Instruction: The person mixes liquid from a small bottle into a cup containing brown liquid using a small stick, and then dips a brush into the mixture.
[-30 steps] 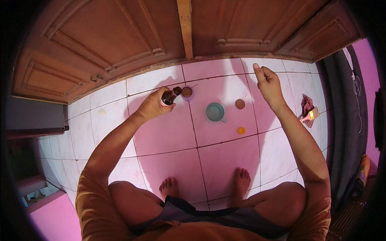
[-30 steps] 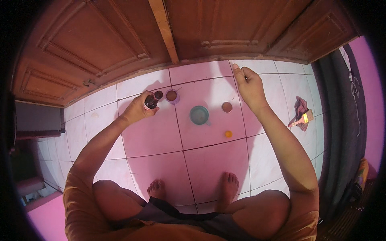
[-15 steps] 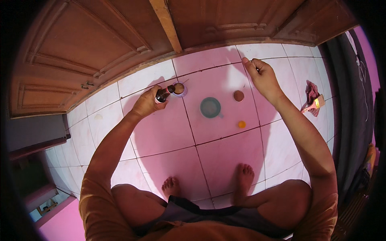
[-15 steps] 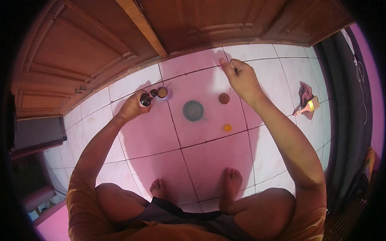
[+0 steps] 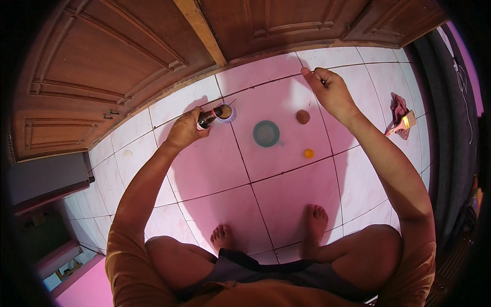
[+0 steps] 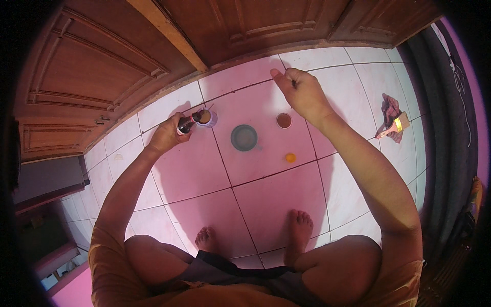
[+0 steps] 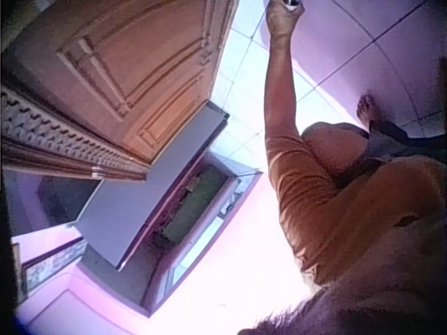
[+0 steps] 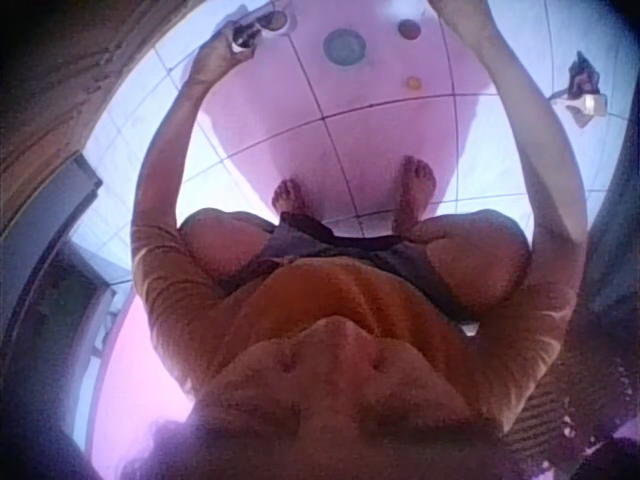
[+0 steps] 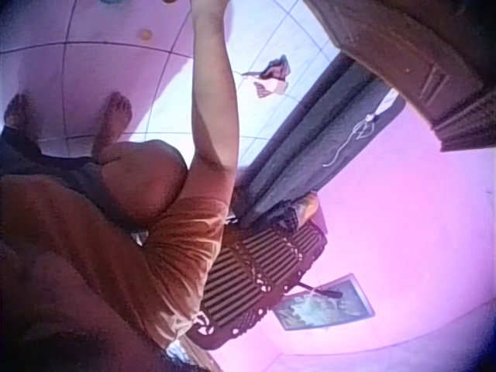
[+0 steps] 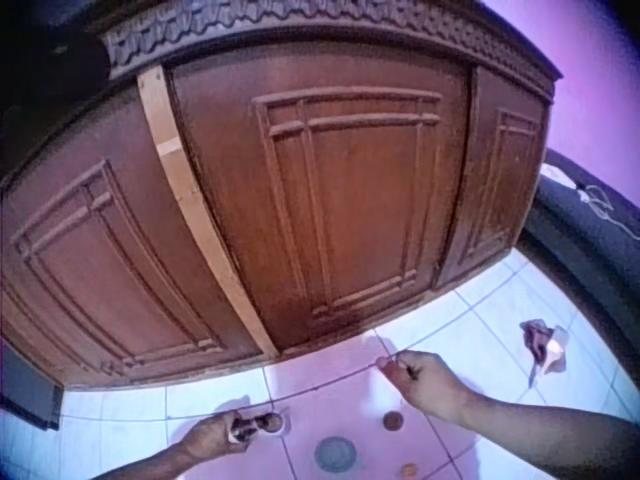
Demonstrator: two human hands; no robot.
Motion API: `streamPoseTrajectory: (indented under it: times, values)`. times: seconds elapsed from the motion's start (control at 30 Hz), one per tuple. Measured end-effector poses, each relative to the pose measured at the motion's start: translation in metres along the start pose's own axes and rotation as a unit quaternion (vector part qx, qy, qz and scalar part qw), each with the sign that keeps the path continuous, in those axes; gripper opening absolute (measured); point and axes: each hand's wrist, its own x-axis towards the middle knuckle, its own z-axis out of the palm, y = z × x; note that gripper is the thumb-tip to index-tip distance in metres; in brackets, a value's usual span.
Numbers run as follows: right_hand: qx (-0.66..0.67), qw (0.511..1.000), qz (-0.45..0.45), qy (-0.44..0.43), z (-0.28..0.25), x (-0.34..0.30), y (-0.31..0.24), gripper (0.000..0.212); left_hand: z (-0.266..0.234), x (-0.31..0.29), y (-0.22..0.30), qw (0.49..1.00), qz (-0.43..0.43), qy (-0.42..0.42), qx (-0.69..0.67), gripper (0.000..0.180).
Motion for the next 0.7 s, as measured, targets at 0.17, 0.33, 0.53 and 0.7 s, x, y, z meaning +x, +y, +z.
streamPoseTrajectory:
  times: [0.17, 0.33, 0.53, 0.7]
  values:
    - [-0.004, 1.0, 0.014, -0.013, -0.002, -0.001, -0.005, 0.057, -0.002, 0.0, 0.004, 1.0, 0.005, 0.006, 0.013, 0.047]
    - [-0.002, 1.0, -0.004, -0.011, -0.002, -0.002, -0.004, 0.057, -0.001, 0.002, 0.003, 1.0, 0.008, 0.0, 0.026, 0.045]
    - [-0.003, 1.0, 0.005, -0.016, -0.001, -0.003, -0.008, 0.056, 0.0, 0.002, 0.002, 0.999, 0.002, -0.002, 0.048, 0.045]
    - [-0.018, 1.0, 0.011, -0.015, -0.001, -0.002, -0.009, 0.056, -0.001, 0.002, 0.003, 0.997, 0.004, -0.007, 0.079, 0.046]
